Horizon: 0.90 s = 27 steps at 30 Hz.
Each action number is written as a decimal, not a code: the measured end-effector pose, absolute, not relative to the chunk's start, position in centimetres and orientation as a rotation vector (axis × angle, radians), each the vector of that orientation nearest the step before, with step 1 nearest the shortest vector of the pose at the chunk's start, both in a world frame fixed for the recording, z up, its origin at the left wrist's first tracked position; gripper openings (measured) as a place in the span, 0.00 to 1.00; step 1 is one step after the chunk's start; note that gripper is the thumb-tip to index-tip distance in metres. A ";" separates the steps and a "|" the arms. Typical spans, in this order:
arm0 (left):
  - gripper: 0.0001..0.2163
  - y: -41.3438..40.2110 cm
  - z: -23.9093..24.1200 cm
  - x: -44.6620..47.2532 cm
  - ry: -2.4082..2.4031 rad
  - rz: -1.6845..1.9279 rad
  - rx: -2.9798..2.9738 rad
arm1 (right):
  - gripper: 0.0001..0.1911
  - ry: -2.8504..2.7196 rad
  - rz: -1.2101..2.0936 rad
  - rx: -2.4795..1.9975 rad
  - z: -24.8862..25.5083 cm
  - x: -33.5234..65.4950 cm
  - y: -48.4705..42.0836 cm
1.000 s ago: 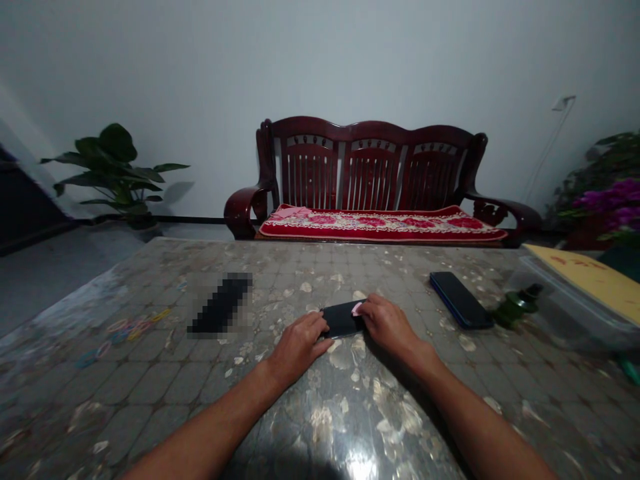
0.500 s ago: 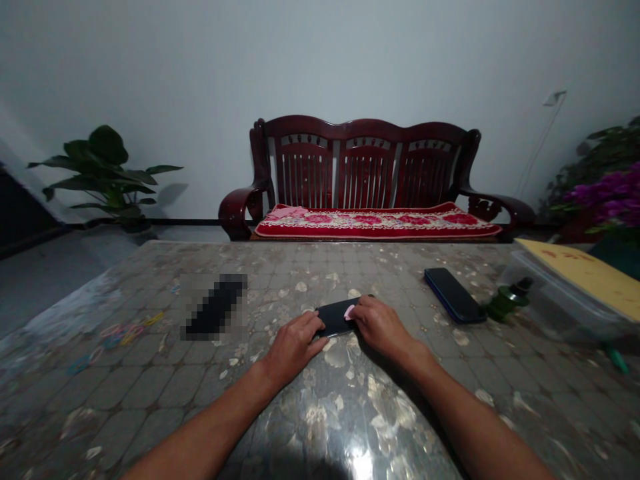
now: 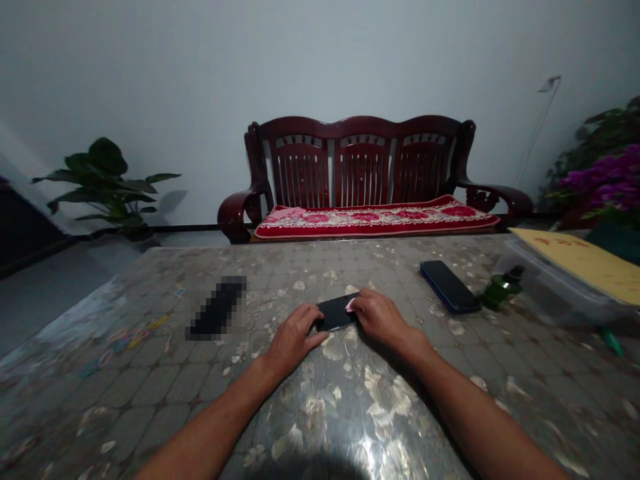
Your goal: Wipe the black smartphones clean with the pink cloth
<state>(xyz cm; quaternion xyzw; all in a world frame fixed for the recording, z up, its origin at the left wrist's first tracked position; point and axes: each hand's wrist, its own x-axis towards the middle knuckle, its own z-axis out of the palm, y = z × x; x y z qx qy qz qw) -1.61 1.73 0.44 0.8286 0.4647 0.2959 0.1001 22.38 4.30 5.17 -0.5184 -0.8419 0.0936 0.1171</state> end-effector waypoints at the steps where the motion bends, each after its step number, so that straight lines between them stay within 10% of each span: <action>1: 0.11 1.8 0.4 -1.7 1.372 0.876 2.436 | 0.16 -2.485 0.287 -1.495 5.3 22.3 4.2; 10: 0.29 3.0 1.4 -2.0 1.396 0.631 2.320 | 0.16 -2.366 0.161 -1.764 5.3 24.3 5.6; 27: 0.21 1.2 3.1 0.5 1.666 0.518 2.468 | 0.13 -1.939 0.377 -1.750 3.9 25.6 7.4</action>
